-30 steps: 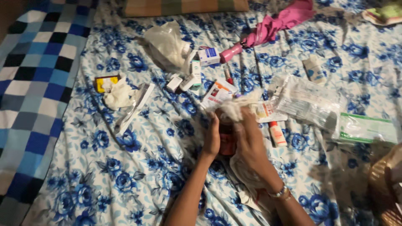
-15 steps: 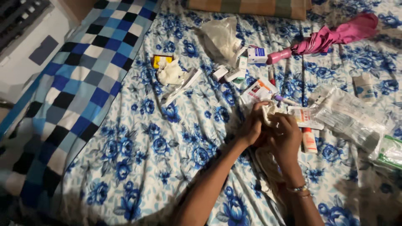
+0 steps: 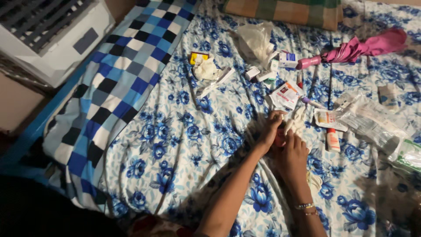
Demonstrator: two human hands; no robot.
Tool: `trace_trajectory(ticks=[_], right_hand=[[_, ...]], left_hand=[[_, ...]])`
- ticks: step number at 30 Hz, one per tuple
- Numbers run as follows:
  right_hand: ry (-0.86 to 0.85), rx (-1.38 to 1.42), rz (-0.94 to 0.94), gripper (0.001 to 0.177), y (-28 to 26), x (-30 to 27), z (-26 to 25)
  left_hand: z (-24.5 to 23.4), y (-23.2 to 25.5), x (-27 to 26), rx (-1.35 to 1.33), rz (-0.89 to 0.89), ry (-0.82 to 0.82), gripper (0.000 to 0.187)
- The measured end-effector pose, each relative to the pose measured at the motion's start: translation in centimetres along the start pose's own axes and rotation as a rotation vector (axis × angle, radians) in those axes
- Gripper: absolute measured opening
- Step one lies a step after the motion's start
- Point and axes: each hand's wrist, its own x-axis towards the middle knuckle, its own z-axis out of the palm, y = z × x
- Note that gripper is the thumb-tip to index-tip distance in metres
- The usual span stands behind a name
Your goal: The person sits on a floral bedsheet and wipes several medicine bottles and boxes with a white cloth. They handle each item individually, wiping the exterior surfaces, and place the cleaned items into a wicker basket.
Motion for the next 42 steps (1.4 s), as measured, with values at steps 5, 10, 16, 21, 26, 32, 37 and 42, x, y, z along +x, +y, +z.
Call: trace_trajectory(ticks=[5,10,16,21,26,32,37,42], right_hand=[[-0.011,0.067,-0.043,0.066,-2.7,-3.2,-3.0],[0.025,0.204,0.026,0.064,-5.4,-6.6,-4.1],[-0.176,1.171,0.642,0.025,-5.3,-9.1,-4.0],[-0.095,0.430,0.176,0.037,-5.2,-11.3,-4.4],[-0.159,0.636,0.338,0.037,-4.3,-12.8,-6.6],[-0.306,0.770,0.634,0.032,-4.6,-12.8,-8.2],[-0.067,0.799,0.404,0.019,-6.3,-12.8,-8.3],[0.165,0.778,0.488,0.016,-6.7,-12.5,-7.9]], left_hand=[[-0.2,3.0,-6.0,0.057,-0.001,-0.007,0.041],[-0.7,4.1,-10.5,0.109,-0.084,-0.094,0.042],[-1.2,3.5,-12.5,0.022,-0.272,0.053,0.043],[-1.9,4.0,-14.6,-0.115,-0.206,0.028,0.046],[-1.3,4.9,-17.0,-0.199,-0.157,0.003,0.048],[-0.1,6.9,-18.2,-0.132,-0.177,-0.077,0.051],[0.4,8.0,-18.6,-0.128,-0.176,-0.184,0.056],[0.8,8.5,-18.7,-0.049,-0.125,-0.201,0.056]])
